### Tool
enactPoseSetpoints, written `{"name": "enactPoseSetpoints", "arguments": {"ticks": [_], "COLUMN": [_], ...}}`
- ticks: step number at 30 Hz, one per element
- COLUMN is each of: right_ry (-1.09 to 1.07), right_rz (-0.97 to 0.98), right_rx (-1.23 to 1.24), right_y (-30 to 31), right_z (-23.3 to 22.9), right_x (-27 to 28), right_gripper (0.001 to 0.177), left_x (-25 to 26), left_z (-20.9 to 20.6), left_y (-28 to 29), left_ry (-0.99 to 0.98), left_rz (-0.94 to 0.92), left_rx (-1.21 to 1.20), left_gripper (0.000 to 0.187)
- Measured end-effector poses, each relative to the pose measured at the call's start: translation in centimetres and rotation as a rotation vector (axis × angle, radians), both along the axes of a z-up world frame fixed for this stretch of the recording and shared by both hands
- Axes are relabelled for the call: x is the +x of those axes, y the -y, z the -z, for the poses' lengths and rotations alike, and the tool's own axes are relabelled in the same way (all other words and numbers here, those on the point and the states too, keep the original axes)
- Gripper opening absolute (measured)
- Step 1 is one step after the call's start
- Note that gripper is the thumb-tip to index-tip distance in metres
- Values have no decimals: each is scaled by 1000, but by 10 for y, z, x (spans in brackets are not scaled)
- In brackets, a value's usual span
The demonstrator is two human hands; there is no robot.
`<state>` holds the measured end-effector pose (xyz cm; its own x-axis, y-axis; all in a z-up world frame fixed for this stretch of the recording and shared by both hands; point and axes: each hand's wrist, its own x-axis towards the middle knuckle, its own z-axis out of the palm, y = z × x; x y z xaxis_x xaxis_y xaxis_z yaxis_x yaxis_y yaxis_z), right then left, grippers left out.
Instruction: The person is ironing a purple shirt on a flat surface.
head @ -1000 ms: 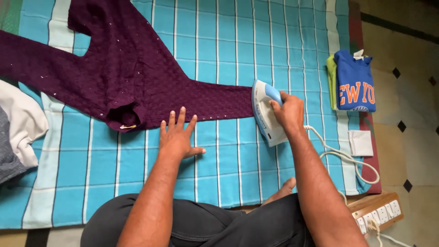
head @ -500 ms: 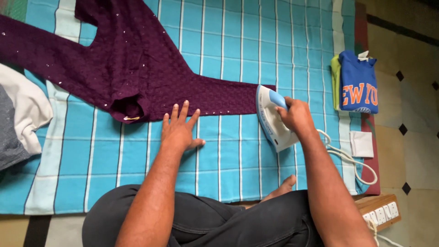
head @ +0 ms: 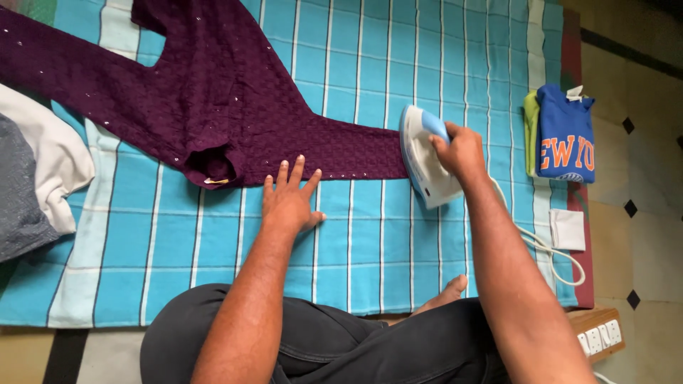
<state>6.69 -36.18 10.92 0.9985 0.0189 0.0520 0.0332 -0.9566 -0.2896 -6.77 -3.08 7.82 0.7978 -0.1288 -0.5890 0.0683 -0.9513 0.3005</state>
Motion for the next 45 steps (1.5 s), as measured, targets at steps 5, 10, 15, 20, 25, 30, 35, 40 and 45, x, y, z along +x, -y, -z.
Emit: {"name": "enactPoseSetpoints", "arguments": {"ticks": [5, 10, 15, 20, 25, 30, 35, 40, 45], "right_ry": [-210, -313, -107, -143, -347, -187, -94, -242, -375], "right_rz": [-103, -180, 84, 139, -226, -114, 34, 9, -143], "right_rx": [35, -88, 83, 177, 232, 167, 153, 131, 255], "right_y": [9, -15, -30, -30, -32, -54, -79, -76, -64], "right_z": [-18, -34, -7, -4, -20, -14, -5, -19, -24], "right_x": [-48, -56, -13, 7, -16, -12, 9, -7, -40], "right_gripper": [53, 61, 51, 52, 59, 52, 45, 44, 58], "left_x": [-3, -3, -1, 2, 4, 5, 35, 46, 46], "left_z": [-2, -4, -3, 8, 30, 25, 78, 89, 80], "left_y": [-1, -3, -3, 0, -2, -6, -15, -32, -42], "left_ry": [13, 7, -2, 80, 310, 361, 635, 783, 517], "left_rz": [-23, -24, -11, -33, -129, -173, -166, -178, -323], "left_rx": [-17, -25, -11, -49, -164, -199, -238, -191, -187], "left_gripper": [102, 101, 100, 96, 86, 72, 68, 78, 105]}}
